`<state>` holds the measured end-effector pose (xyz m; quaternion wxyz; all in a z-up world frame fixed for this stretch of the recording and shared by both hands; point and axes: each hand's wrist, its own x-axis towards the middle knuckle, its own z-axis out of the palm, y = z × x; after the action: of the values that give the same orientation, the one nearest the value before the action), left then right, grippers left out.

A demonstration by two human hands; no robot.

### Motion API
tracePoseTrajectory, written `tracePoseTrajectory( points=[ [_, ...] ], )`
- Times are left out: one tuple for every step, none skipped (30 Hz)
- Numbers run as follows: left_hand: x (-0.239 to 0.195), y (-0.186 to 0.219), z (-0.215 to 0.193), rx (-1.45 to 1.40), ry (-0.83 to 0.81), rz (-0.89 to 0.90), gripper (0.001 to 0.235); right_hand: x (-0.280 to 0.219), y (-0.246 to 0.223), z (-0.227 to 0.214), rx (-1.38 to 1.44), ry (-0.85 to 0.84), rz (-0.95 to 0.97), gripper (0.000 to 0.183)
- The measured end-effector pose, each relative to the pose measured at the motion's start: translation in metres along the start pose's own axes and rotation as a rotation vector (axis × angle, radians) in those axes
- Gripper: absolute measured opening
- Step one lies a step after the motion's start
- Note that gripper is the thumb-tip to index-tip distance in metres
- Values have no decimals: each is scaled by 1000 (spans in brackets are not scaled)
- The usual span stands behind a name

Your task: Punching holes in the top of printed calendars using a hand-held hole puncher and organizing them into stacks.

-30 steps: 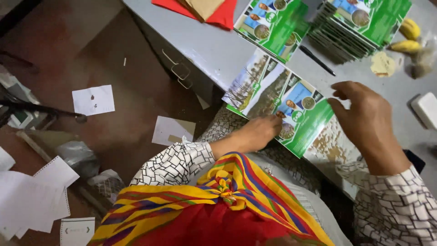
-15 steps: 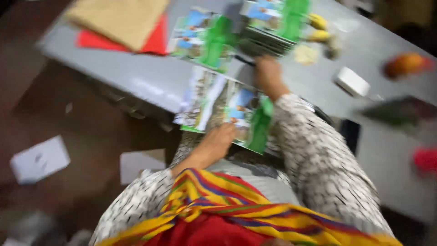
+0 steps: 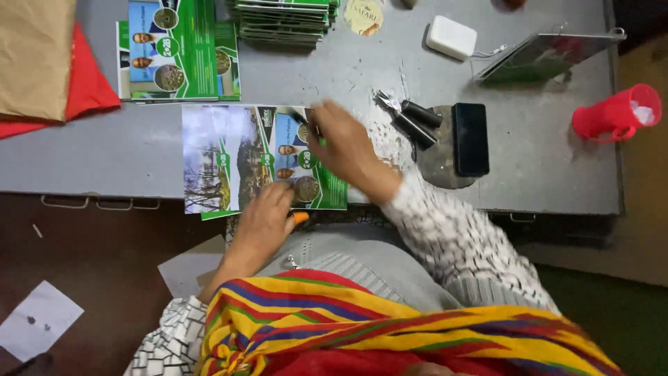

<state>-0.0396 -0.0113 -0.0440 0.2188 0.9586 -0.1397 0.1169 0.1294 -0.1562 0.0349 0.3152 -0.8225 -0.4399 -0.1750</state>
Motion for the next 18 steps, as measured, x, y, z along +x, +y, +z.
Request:
tracePoseTrajectory(
  points=[
    [2,4,-8,-5,-4,-7,53,-21,-1,-5,4,-8,2,23],
    [4,8,-15,-6,-9,-3,62,-42,-1,-11,148,-30,44,18],
    [5,11,-23,-11,-29,15,71,-67,-4,-17,288,-42,107,17],
    [4,13,-25,-22,-49,21,71,-78,-12,-24,288,-41,130,17],
    [5,14,-26,-11,-53,31,74,-89,-19,-30,370,-85,143,17],
    [5,15,-29,-1,-57,40,77,-99,-26,-36,453,-128,156,24],
    [7,13,-22,5,-74,40,77,-104,-29,-44,466,-121,167,24],
    [7,10,-16,25,-93,40,78,-108,-33,-50,470,-122,162,17],
    [2,7,-13,62,-105,15,79,-110,-38,-52,495,-132,135,12],
    [-2,5,-4,84,-115,-10,79,-120,-38,-55,529,-133,125,12],
    [-5,1,2,91,-95,17,79,-126,-36,-56,530,-158,112,15],
    [-9,-4,8,99,-75,45,80,-132,-35,-57,532,-183,98,20],
    [-10,-1,7,126,-82,16,80,-130,-35,-59,567,-185,78,20],
    [-10,1,6,140,-67,9,76,-128,-35,-61,509,-198,79,22],
    [-9,4,6,152,-48,2,72,-125,-34,-64,447,-212,78,24],
    [-11,1,10,176,-52,-26,72,-123,-35,-60,478,-216,57,24],
    [-12,-2,15,202,-13,1,73,-120,-35,-56,459,-212,42,24],
    [-14,-6,20,229,24,29,75,-117,-36,-51,439,-206,28,24]
  ],
)
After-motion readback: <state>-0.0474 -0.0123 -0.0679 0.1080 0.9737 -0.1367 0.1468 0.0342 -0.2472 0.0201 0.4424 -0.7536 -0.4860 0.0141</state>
